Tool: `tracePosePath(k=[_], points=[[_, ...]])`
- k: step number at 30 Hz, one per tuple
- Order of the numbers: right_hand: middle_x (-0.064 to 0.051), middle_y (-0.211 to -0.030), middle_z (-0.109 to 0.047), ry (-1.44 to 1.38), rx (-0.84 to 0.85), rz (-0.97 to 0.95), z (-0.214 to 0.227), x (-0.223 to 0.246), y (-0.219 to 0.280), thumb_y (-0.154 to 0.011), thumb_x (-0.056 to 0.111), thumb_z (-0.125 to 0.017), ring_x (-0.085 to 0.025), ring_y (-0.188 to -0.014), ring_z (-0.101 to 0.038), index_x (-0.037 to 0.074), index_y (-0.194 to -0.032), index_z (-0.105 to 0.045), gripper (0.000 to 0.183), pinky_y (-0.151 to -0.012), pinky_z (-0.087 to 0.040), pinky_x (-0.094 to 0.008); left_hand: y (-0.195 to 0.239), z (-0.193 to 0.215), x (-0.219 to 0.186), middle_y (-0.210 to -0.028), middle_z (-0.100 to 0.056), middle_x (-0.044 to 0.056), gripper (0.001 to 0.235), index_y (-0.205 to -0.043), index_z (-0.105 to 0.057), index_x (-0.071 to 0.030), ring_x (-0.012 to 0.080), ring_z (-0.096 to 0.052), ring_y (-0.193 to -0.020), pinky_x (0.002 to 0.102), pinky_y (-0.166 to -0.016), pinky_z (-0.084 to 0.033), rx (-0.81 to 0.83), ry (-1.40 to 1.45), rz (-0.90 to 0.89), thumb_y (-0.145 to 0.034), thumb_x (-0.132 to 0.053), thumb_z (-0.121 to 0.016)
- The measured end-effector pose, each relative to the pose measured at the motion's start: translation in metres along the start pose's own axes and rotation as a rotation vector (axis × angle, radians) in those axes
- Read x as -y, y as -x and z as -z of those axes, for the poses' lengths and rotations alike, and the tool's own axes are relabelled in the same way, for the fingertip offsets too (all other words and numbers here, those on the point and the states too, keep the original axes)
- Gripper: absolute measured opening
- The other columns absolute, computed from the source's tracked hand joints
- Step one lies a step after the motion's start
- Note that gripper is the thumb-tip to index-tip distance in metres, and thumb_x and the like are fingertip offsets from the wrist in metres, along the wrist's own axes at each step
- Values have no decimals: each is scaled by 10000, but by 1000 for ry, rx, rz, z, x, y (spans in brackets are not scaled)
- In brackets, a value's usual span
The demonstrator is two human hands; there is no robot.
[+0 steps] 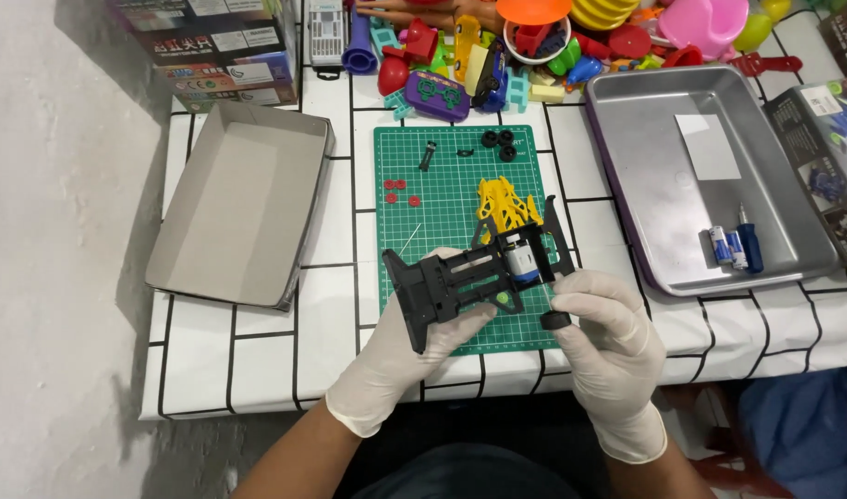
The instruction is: Assembling a mini 4WD toy car chassis, including installing batteries and securing components with tools.
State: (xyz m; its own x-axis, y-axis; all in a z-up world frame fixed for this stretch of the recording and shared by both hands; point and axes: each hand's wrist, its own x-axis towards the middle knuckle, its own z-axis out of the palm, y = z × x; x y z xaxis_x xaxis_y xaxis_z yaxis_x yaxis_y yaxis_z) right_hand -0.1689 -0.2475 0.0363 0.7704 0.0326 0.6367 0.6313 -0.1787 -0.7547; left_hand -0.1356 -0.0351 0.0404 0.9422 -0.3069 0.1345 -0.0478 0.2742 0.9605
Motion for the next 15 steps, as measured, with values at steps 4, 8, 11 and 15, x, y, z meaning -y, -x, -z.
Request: tracePosePath(k=[4, 8, 11, 15], points=[[-134, -1123, -623, 6, -22, -9, 6, 3, -1, -970, 86, -666, -233, -1033, -663, 38, -1136, -663, 173, -914, -605, -282, -8, -11, 2, -1136, -701, 63, 406, -1203, -623, -120, 252, -712, -1062, 401, -919, -586, -60, -581, -46, -865, -317, -732], [-143, -1131, -624, 49, -35, -2, 8, 3, 1, -971, 88, -666, -238, -1040, -669, 24, -1134, -656, 175, -895, -621, -281, -25, -21, 19, -922, -660, -4, 78, -1015, -590, -137, 129, -642, -865, 279, -844, -563, 50, -350, 341, -947, -100, -604], [-135, -1144, -620, 51, -57, -20, 10, 0, 7, -964, 87, -676, -238, -1075, -661, 26, -1130, -658, 178, -941, -623, -287, -34, -19, 56, -787, -567, -24, 180, -857, -524, -134, 98, -543, -707, 247, -693, -523, 44, -107, 159, -939, 7, -601], [-130, -1134, -622, 52, -89, -44, 10, -1, 11, -939, 29, -700, -237, -1082, -661, 28, -1118, -662, 183, -979, -627, -294, -37, -22, 78, -700, -549, 22, 320, -683, -534, -113, 140, -524, -647, 250, -686, -496, 2, 1214, 207, -885, 117, -441]])
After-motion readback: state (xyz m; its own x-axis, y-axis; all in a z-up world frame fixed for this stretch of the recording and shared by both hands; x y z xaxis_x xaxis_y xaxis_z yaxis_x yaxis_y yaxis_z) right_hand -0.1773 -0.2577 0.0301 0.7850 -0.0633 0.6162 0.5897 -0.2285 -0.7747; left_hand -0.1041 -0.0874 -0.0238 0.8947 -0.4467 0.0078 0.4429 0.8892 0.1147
